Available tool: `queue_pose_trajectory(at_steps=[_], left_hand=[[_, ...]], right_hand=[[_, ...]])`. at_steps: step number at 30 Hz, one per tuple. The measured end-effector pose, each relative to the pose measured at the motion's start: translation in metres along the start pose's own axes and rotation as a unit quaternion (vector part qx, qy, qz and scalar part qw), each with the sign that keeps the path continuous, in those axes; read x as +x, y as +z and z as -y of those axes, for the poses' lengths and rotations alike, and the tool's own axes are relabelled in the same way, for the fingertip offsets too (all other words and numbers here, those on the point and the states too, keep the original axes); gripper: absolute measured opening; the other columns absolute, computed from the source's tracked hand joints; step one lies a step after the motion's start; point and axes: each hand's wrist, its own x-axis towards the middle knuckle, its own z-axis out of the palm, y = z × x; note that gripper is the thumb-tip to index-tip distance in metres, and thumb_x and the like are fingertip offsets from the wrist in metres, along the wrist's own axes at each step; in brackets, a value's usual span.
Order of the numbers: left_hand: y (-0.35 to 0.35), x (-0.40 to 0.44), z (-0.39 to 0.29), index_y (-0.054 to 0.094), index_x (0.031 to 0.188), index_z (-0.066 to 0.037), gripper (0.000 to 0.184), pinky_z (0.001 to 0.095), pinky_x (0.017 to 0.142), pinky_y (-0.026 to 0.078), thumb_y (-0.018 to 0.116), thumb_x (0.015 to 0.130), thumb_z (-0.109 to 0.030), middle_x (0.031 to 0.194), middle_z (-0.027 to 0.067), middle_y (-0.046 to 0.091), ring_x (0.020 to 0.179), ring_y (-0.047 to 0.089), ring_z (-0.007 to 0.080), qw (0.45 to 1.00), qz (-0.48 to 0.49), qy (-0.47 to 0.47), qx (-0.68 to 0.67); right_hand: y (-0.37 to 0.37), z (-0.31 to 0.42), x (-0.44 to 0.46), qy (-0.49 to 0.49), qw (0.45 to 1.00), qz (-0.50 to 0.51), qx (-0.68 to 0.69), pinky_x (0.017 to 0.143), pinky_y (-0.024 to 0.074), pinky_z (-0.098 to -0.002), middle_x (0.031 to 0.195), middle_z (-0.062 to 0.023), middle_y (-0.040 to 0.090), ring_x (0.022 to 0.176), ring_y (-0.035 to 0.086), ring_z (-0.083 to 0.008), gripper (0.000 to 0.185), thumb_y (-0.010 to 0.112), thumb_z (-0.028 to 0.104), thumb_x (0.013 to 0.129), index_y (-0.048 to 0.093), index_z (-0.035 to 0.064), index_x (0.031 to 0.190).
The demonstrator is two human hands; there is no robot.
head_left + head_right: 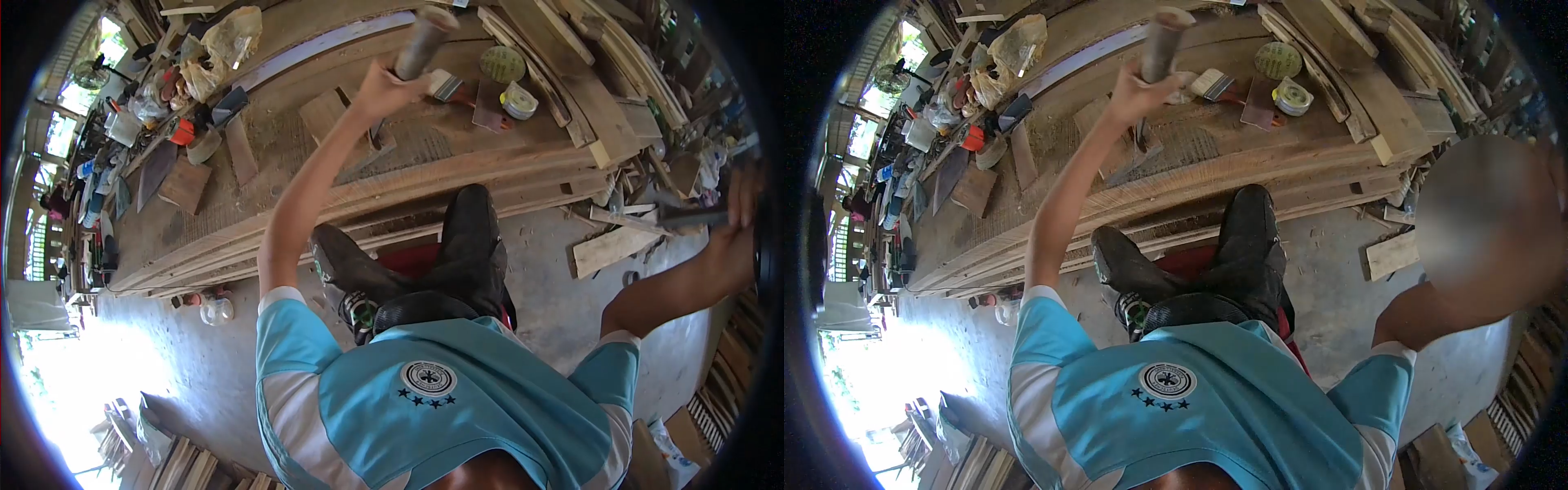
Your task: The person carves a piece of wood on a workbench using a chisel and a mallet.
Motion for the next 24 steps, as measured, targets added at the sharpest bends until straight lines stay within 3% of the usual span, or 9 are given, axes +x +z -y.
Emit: queue_pose_trajectory(at_steps=[2,3,4,5,8,10,14,18,24], left_hand=[[-0.02,0.003,-0.009,0.052,0.073,-0.007,0.011,0.0212,0.036,0.031,0.061,0.074,-0.013,0.053,-0.0004,0.048,0.042,0.04,0.0028,0.982,0.055,-0.029,-0.178],[-0.035,0.006,-0.017,0.048,0.067,-0.009,0.013,0.0199,0.032,0.02,0.057,0.077,-0.01,0.048,-0.0023,0.041,0.034,0.031,0.0023,0.969,0.134,-0.057,-0.199],[-0.039,0.008,-0.014,0.048,0.067,-0.009,0.013,0.0199,0.032,0.02,0.057,0.077,-0.01,0.048,-0.0023,0.041,0.034,0.031,0.0023,0.97,0.13,-0.056,-0.198],[-0.043,0.012,-0.008,0.047,0.067,-0.009,0.013,0.0203,0.031,0.02,0.056,0.077,-0.009,0.047,-0.0024,0.04,0.034,0.03,0.0027,0.964,0.098,-0.061,-0.239],[-0.05,0.012,-0.002,0.046,0.066,-0.008,0.015,0.0214,0.032,0.02,0.056,0.077,-0.008,0.048,-0.0024,0.04,0.034,0.031,0.0037,0.956,0.033,-0.052,-0.287],[-0.052,0.009,-0.002,0.046,0.066,-0.008,0.015,0.0228,0.032,0.02,0.057,0.076,-0.007,0.048,-0.0016,0.04,0.034,0.031,0.0051,0.965,-0.109,-0.006,-0.238],[-0.054,0.004,0.0,0.046,0.067,-0.007,0.013,0.0245,0.032,0.021,0.056,0.074,-0.004,0.048,-0.0004,0.04,0.034,0.032,0.0065,0.951,-0.199,0.02,-0.235],[-0.053,0.004,-0.005,0.044,0.066,-0.008,0.014,0.0222,0.032,0.024,0.055,0.073,-0.003,0.048,-0.001,0.043,0.035,0.036,0.0054,0.936,-0.235,0.021,-0.259],[-0.05,0.012,0.008,0.042,0.064,-0.008,0.017,0.0241,0.032,0.022,0.054,0.075,-0.004,0.047,-0.0007,0.04,0.034,0.032,0.0062,0.954,-0.198,0.054,-0.219]], right_hand=[[-0.004,-0.001,-0.014,0.011,1.0,-0.009,0.012,0.02,0.0214,-0.0152,0.042,0.0014,0.029,0.026,0.025,-0.0043,0.053,0.017,0.052,0.086,0.042,0.0087,0.066],[-0.006,0.0,-0.021,0.015,1.0,-0.011,0.017,0.02,0.0216,-0.0149,0.042,0.0013,0.028,0.026,0.026,-0.0042,0.053,0.016,0.052,0.086,0.041,0.0089,0.066],[-0.009,0.002,-0.028,0.086,0.996,-0.02,0.033,0.025,0.0179,-0.0161,0.045,0.002,0.027,0.03,0.022,-0.0044,0.042,0.026,0.043,0.086,0.04,0.0091,0.066],[-0.01,0.002,-0.033,0.157,0.986,-0.03,0.048,0.03,0.0141,-0.0172,0.048,0.0027,0.027,0.033,0.018,-0.0046,0.033,0.036,0.035,0.087,0.039,0.0094,0.067],[-0.011,-0.004,-0.038,0.227,0.959,0.033,0.168,0.028,0.0137,-0.0191,0.048,0.0027,0.029,0.033,0.02,-0.0041,0.032,0.036,0.034,0.088,0.04,0.0078,0.071],[-0.003,-0.006,-0.042,0.23,0.958,0.038,0.17,0.028,0.0125,-0.0173,0.048,0.0029,0.027,0.033,0.018,-0.004,0.03,0.037,0.033,0.088,0.039,0.0067,0.073],[0.007,-0.011,-0.047,0.216,0.97,0.042,0.102,0.028,0.0124,-0.0171,0.049,0.0028,0.025,0.033,0.017,-0.0036,0.031,0.035,0.034,0.089,0.039,0.0065,0.074],[0.013,-0.011,-0.05,0.225,0.961,0.061,0.15,0.028,0.013,-0.017,0.049,0.003,0.026,0.033,0.018,-0.0034,0.032,0.035,0.035,0.089,0.04,0.0059,0.074],[0.016,-0.008,-0.054,0.217,0.966,0.066,0.123,0.028,0.0135,-0.0172,0.049,0.0027,0.027,0.033,0.019,-0.0033,0.034,0.035,0.036,0.088,0.04,0.005,0.074]])
